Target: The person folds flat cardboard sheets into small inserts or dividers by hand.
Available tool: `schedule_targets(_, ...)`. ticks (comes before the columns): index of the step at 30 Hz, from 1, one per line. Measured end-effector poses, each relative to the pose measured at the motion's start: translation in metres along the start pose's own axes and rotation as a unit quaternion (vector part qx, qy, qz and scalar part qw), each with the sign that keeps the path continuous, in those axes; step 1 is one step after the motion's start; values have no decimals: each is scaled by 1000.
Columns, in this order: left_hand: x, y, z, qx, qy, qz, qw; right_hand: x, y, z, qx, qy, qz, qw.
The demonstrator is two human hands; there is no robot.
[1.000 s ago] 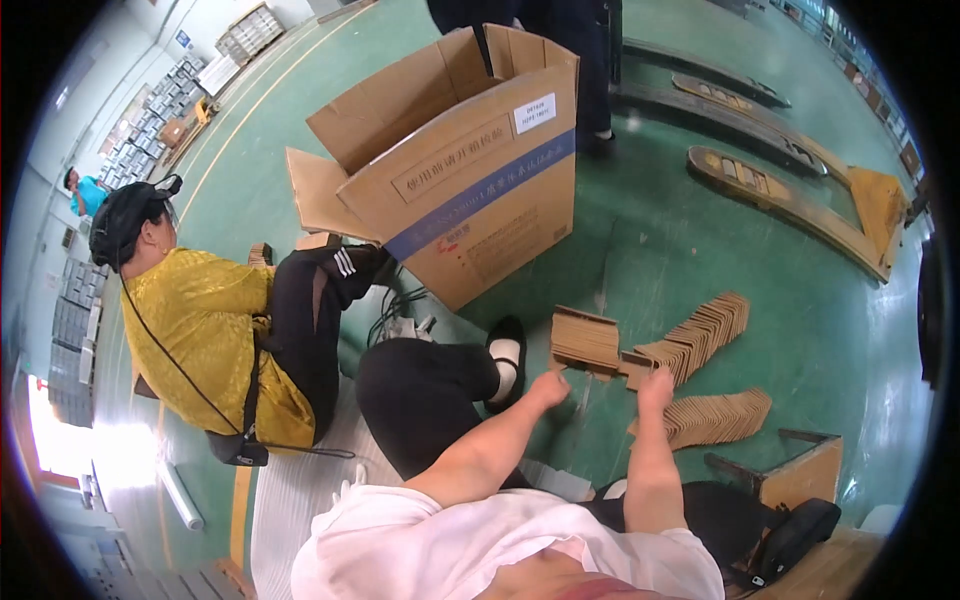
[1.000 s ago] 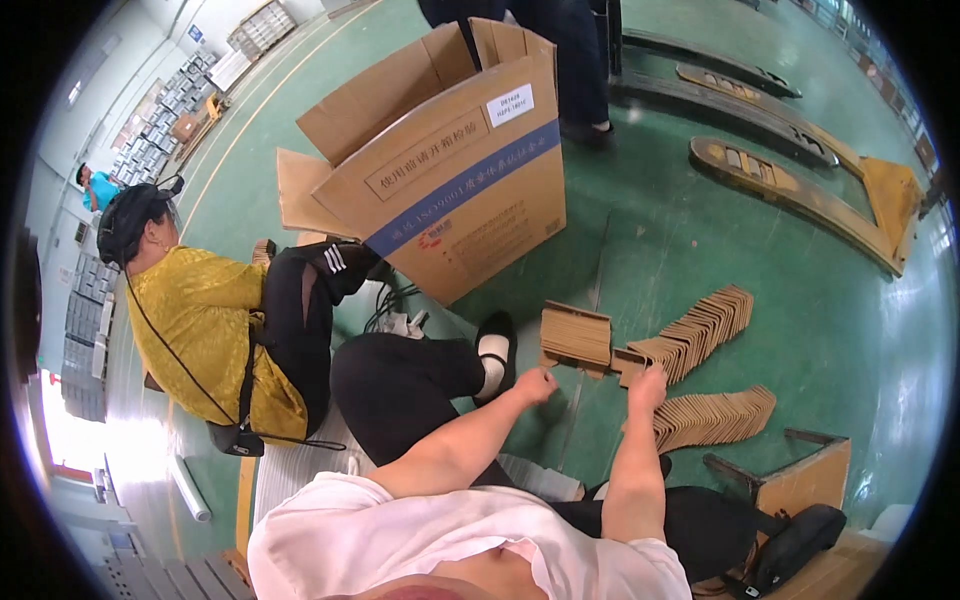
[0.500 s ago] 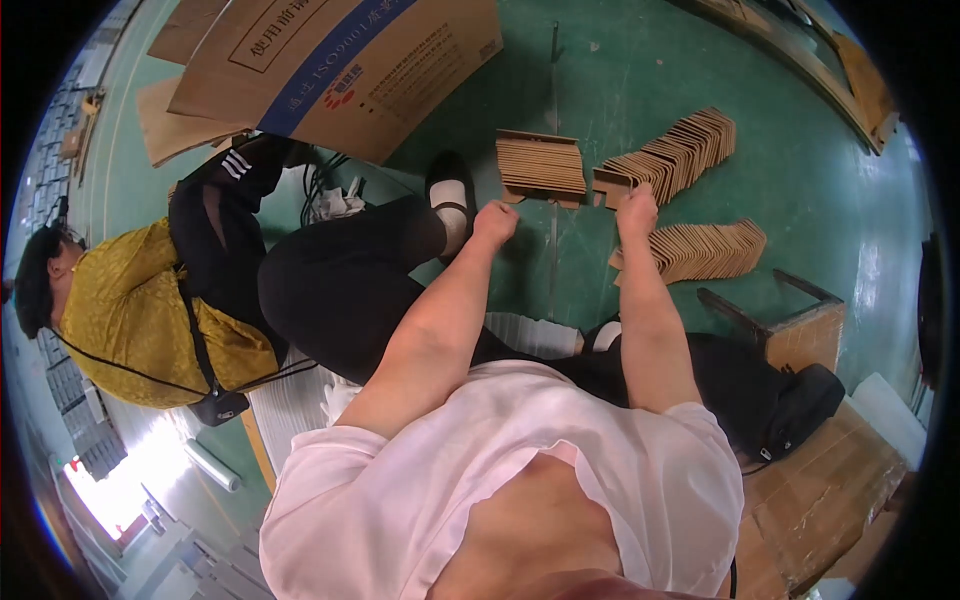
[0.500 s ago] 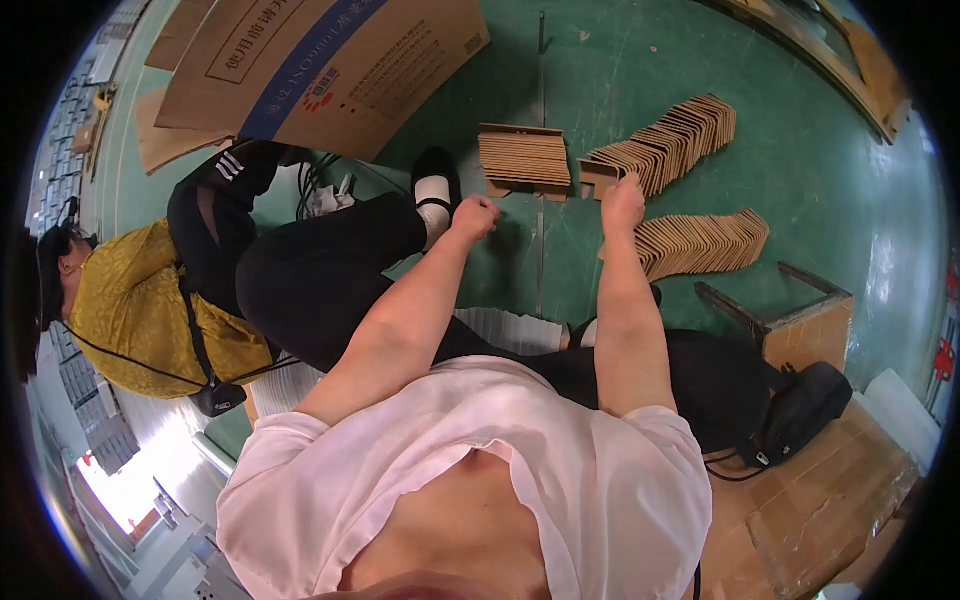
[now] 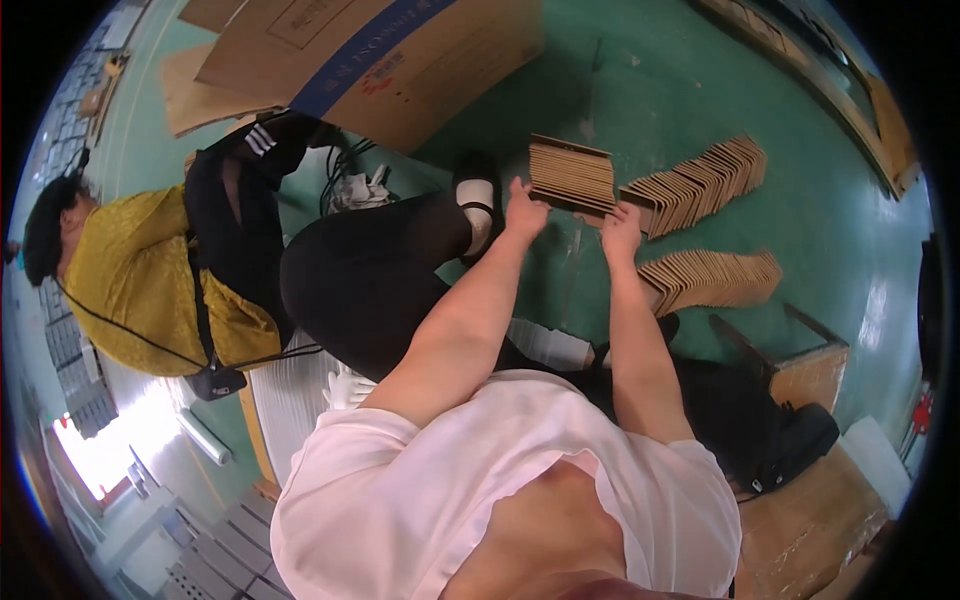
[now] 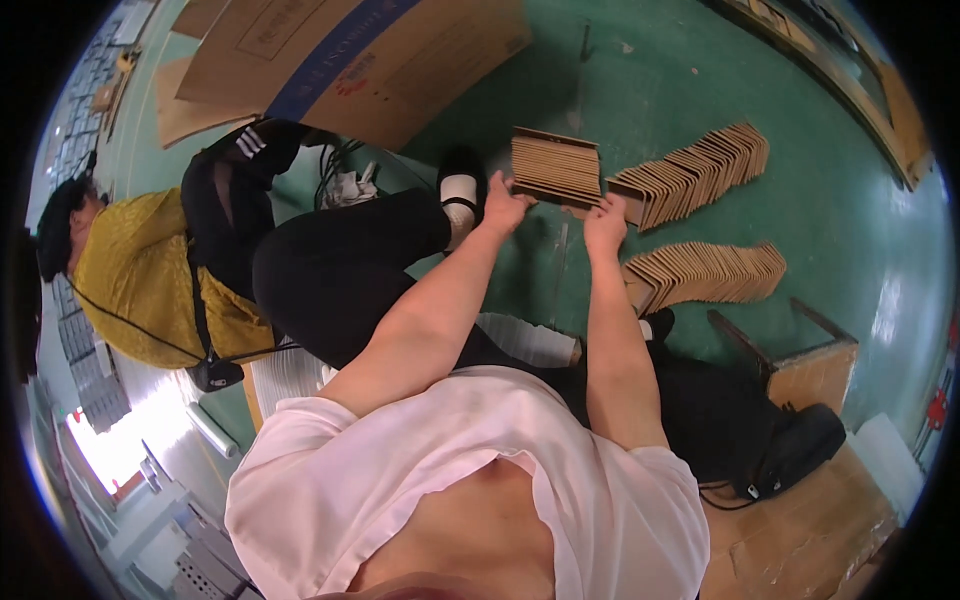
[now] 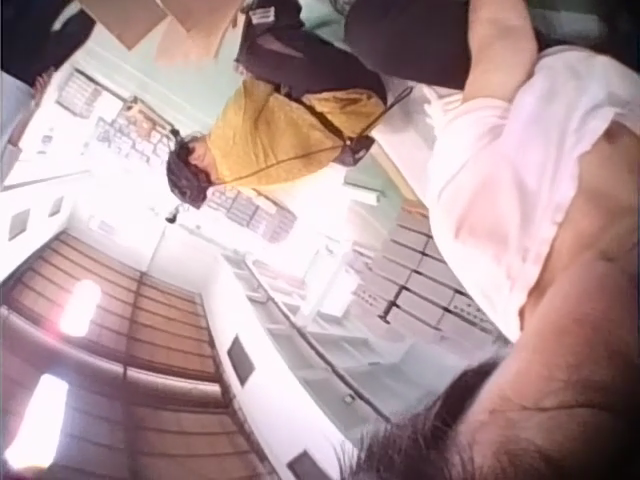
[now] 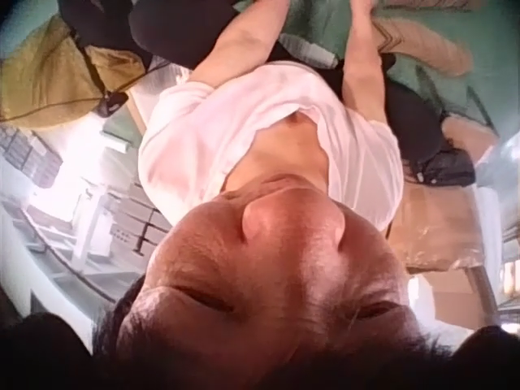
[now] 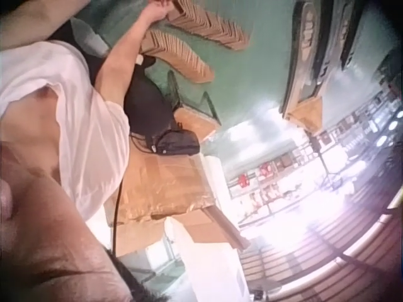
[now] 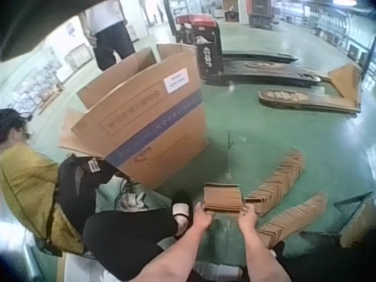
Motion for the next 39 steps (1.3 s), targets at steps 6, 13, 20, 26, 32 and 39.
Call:
schedule_targets(6,-1,9,17,3,-131,-60,990,1,12,-19,108,-89,-6,990)
schedule_targets(13,-37,20,4,97,-235,-21,967,-50,1,19,8,-19,228,973)
schedule_targets(20,-43,28,-45,20,-152,74,985,-100,-29,74,39,-218,252,942)
schedule_targets(26,-48,50,-70,-60,-119,205,970,-102,-28,67,67,-327,207,920)
schedule_targets(32,-60,70,-111,97,-27,225,969,-95,-24,114,154,-334,238,899)
schedule_targets(39,-50,76,-109,177,113,155,965,-45,-16,172,123,-533,74,834)
Point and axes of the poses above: each hand's wrist, its own y-axis away from the middle knuckle, its own x-axis out of the palm, z = x × y, the point moved 1 cm from there along -y, towards the middle knuckle, and after that the axes turned 15 degrees about -x, right-handed, at the moved point
